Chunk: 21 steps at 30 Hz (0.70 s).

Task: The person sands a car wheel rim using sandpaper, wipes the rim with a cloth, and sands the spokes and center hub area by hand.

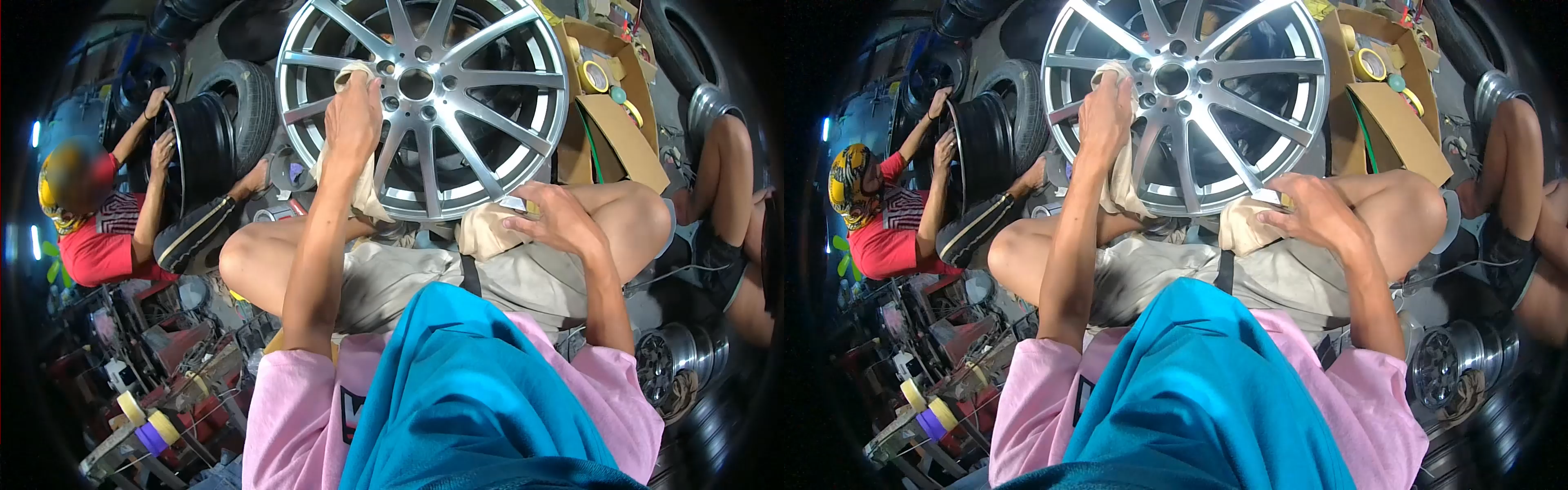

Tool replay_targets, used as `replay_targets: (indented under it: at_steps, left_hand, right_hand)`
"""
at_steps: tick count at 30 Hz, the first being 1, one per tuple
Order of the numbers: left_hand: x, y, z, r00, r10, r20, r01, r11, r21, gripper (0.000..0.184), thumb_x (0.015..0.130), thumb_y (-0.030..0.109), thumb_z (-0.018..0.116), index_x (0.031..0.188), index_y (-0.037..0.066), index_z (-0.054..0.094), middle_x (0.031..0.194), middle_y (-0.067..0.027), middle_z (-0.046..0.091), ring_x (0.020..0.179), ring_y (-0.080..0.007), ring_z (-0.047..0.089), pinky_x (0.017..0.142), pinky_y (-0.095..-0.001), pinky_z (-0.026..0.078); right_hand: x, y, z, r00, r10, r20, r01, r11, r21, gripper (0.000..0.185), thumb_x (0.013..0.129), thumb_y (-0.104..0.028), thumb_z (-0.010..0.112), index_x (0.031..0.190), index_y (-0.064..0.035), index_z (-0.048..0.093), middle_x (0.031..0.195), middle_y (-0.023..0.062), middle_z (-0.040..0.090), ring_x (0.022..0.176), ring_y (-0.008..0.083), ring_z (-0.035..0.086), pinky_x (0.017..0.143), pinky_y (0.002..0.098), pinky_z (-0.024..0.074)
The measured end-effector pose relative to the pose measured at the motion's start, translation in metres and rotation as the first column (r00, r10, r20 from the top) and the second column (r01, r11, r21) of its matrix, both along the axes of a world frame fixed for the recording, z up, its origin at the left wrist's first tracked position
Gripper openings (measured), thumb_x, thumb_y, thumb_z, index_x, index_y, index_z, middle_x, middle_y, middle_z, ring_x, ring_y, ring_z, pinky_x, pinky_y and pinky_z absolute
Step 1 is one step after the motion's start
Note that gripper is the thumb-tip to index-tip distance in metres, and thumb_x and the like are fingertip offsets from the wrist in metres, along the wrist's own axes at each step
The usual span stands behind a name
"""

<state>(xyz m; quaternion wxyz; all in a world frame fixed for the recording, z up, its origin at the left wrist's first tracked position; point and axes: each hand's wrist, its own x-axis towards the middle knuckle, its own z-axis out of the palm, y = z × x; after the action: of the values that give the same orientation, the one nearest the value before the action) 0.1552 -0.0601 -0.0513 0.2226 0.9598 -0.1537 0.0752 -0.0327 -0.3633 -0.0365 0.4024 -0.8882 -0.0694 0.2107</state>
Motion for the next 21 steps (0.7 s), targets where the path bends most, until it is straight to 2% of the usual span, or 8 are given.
replay_targets:
  at_steps: [3, 4, 6, 11, 13, 15, 17, 21]
  left_hand:
    - [0.001, 0.000, -0.001, 0.998, -0.015, 0.063, 0.013, 0.999, 0.031, 0.024, 0.106, 0.024, 0.059, 0.102, 0.001, 0.056, 0.083, -0.0304, 0.068, 0.084, -0.0532, 0.066, 0.074, -0.0601, 0.050]
    - [0.001, 0.000, 0.001, 1.000, 0.006, 0.016, -0.007, 0.999, 0.036, 0.024, 0.106, 0.024, 0.059, 0.101, 0.000, 0.056, 0.085, -0.0304, 0.068, 0.084, -0.0532, 0.066, 0.074, -0.0602, 0.050]
    - [0.002, 0.001, 0.001, 1.000, 0.025, -0.016, -0.024, 0.999, 0.033, 0.024, 0.105, 0.024, 0.060, 0.102, 0.000, 0.057, 0.087, -0.0302, 0.069, 0.084, -0.0526, 0.067, 0.074, -0.0603, 0.050]
    - [0.007, 0.003, -0.004, 0.997, -0.040, 0.070, 0.041, 0.999, -0.011, 0.023, 0.105, 0.024, 0.060, 0.104, 0.001, 0.057, 0.086, -0.0300, 0.070, 0.085, -0.0521, 0.067, 0.075, -0.0600, 0.050]
    - [0.001, 0.000, 0.003, 0.997, 0.035, -0.062, -0.032, 0.998, 0.050, 0.024, 0.105, 0.024, 0.059, 0.104, 0.000, 0.057, 0.089, -0.0300, 0.070, 0.087, -0.0526, 0.067, 0.077, -0.0604, 0.050]
    - [0.001, 0.000, 0.005, 0.995, 0.052, -0.086, -0.048, 0.998, 0.041, 0.025, 0.106, 0.024, 0.059, 0.104, 0.000, 0.057, 0.091, -0.0299, 0.070, 0.088, -0.0525, 0.067, 0.077, -0.0603, 0.050]
    - [0.007, 0.003, 0.005, 0.998, -0.055, 0.012, 0.056, 0.998, -0.040, 0.025, 0.106, 0.025, 0.059, 0.103, 0.000, 0.057, 0.092, -0.0303, 0.070, 0.089, -0.0523, 0.067, 0.077, -0.0597, 0.050]
    - [-0.014, 0.002, 0.030, 0.997, -0.068, 0.034, 0.073, 0.982, -0.173, 0.023, 0.106, 0.021, 0.060, 0.103, -0.001, 0.056, 0.093, -0.0304, 0.068, 0.091, -0.0527, 0.065, 0.076, -0.0596, 0.049]
  right_hand:
    - [-0.002, 0.000, -0.003, 1.000, 0.000, -0.016, -0.001, 1.000, -0.025, 0.049, 0.086, -0.028, 0.084, 0.120, 0.0046, 0.072, 0.112, 0.0245, 0.073, 0.107, 0.0420, 0.069, 0.094, 0.0455, 0.0535]
    - [-0.001, 0.000, -0.001, 1.000, -0.007, -0.016, 0.006, 1.000, -0.026, 0.049, 0.086, -0.028, 0.084, 0.120, 0.0046, 0.072, 0.112, 0.0245, 0.073, 0.107, 0.0420, 0.069, 0.094, 0.0455, 0.0535]
    - [0.004, 0.003, 0.004, 0.999, 0.017, -0.043, -0.018, 1.000, -0.023, 0.050, 0.085, -0.032, 0.083, 0.119, 0.0049, 0.073, 0.109, 0.0278, 0.073, 0.104, 0.0466, 0.069, 0.092, 0.0491, 0.0542]
    - [0.001, 0.002, -0.005, 1.000, 0.026, 0.012, -0.026, 0.999, -0.026, 0.052, 0.086, -0.032, 0.083, 0.119, 0.0063, 0.073, 0.109, 0.0282, 0.073, 0.106, 0.0461, 0.069, 0.094, 0.0487, 0.0540]
    - [0.001, 0.001, -0.004, 0.999, 0.014, 0.033, -0.013, 0.999, -0.034, 0.053, 0.086, -0.033, 0.083, 0.119, 0.0068, 0.072, 0.110, 0.0282, 0.073, 0.106, 0.0460, 0.070, 0.094, 0.0485, 0.0539]
    - [0.003, 0.003, -0.001, 1.000, 0.011, -0.009, -0.011, 1.000, -0.016, 0.053, 0.086, -0.034, 0.083, 0.119, 0.0058, 0.073, 0.110, 0.0277, 0.074, 0.106, 0.0462, 0.070, 0.095, 0.0478, 0.0540]
    - [0.005, 0.005, 0.003, 0.999, 0.019, -0.038, -0.020, 1.000, -0.015, 0.053, 0.086, -0.035, 0.083, 0.119, 0.0051, 0.073, 0.111, 0.0267, 0.074, 0.107, 0.0458, 0.070, 0.095, 0.0474, 0.0540]
    - [0.002, 0.002, 0.007, 0.998, -0.026, -0.053, 0.024, 0.999, -0.025, 0.052, 0.088, -0.039, 0.083, 0.119, 0.0013, 0.074, 0.113, 0.0232, 0.075, 0.110, 0.0439, 0.069, 0.095, 0.0473, 0.0538]
